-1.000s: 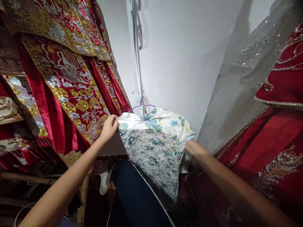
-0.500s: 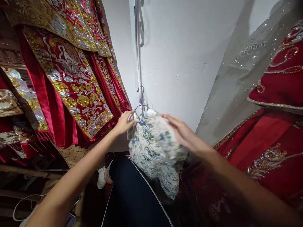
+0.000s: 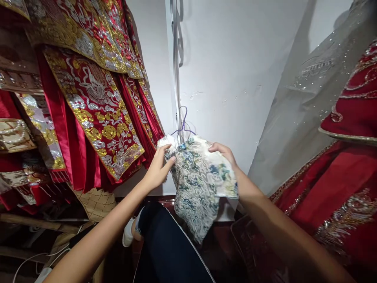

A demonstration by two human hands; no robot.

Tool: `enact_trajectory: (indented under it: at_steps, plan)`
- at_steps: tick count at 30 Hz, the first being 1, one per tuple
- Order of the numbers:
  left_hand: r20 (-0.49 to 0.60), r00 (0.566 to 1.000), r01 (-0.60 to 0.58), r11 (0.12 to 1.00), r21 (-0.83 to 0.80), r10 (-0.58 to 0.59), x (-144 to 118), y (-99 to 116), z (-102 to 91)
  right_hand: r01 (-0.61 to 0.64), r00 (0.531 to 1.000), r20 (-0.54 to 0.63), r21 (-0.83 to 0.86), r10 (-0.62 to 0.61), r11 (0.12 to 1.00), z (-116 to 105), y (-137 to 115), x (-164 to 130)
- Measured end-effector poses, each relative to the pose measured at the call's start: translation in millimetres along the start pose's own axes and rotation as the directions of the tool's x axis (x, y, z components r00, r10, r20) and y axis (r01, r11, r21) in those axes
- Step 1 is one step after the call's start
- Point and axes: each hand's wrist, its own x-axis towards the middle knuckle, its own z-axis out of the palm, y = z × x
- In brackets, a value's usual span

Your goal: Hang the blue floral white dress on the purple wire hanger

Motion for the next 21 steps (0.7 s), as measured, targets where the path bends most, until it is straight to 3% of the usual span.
enact_trajectory:
  at_steps: [4, 7, 10, 12, 13, 15, 17, 19, 21]
  plan:
    - [0.008, 0.987, 0.152, 0.933, -0.328, -0.158, 7, 21, -16.5, -0.028, 0.985, 0.174, 0.151, 0.001, 0.988, 26, -15, -34]
    - [0.156, 0.963, 0.269, 0.842, -0.467, -0.221, 7, 47, -19.4, 0.042, 0.917, 0.397, -0.037, -0.024, 0.998, 58, -3, -67]
    - [0.352, 0.899, 0.399, 0.82, -0.411, -0.262, -12, 69, -22.0, 0.297, 0.819, 0.564, -0.258, -0.106, 0.919, 63, 23, -82]
    - [0.451, 0.852, 0.436, 0.835, -0.335, -0.264, -32, 78, -28.9, 0.494, 0.801, 0.545, -0.367, -0.248, 0.788, 45, 41, -77]
    - [0.497, 0.829, 0.439, 0.849, -0.293, -0.257, -41, 81, -34.8, 0.533, 0.822, 0.468, -0.426, -0.326, 0.731, 33, 48, -70]
    - [0.588, 0.773, 0.415, 0.891, -0.185, -0.238, -55, 85, -50.6, 0.483, 0.873, 0.227, -0.532, -0.433, 0.695, 7, 57, -53]
    - [0.644, 0.733, 0.352, 0.932, -0.085, -0.218, -58, 85, -68.4, 0.384, 0.897, 0.054, -0.585, -0.438, 0.715, -15, 59, -37]
    - [0.646, 0.736, 0.294, 0.955, -0.038, -0.201, -51, 79, -83.1, 0.329, 0.938, 0.102, -0.56, -0.331, 0.761, -28, 54, -28]
    - [0.577, 0.793, 0.266, 0.963, -0.04, -0.195, -39, 64, -91.3, 0.265, 0.959, 0.226, -0.5, -0.171, 0.825, -35, 47, -25]
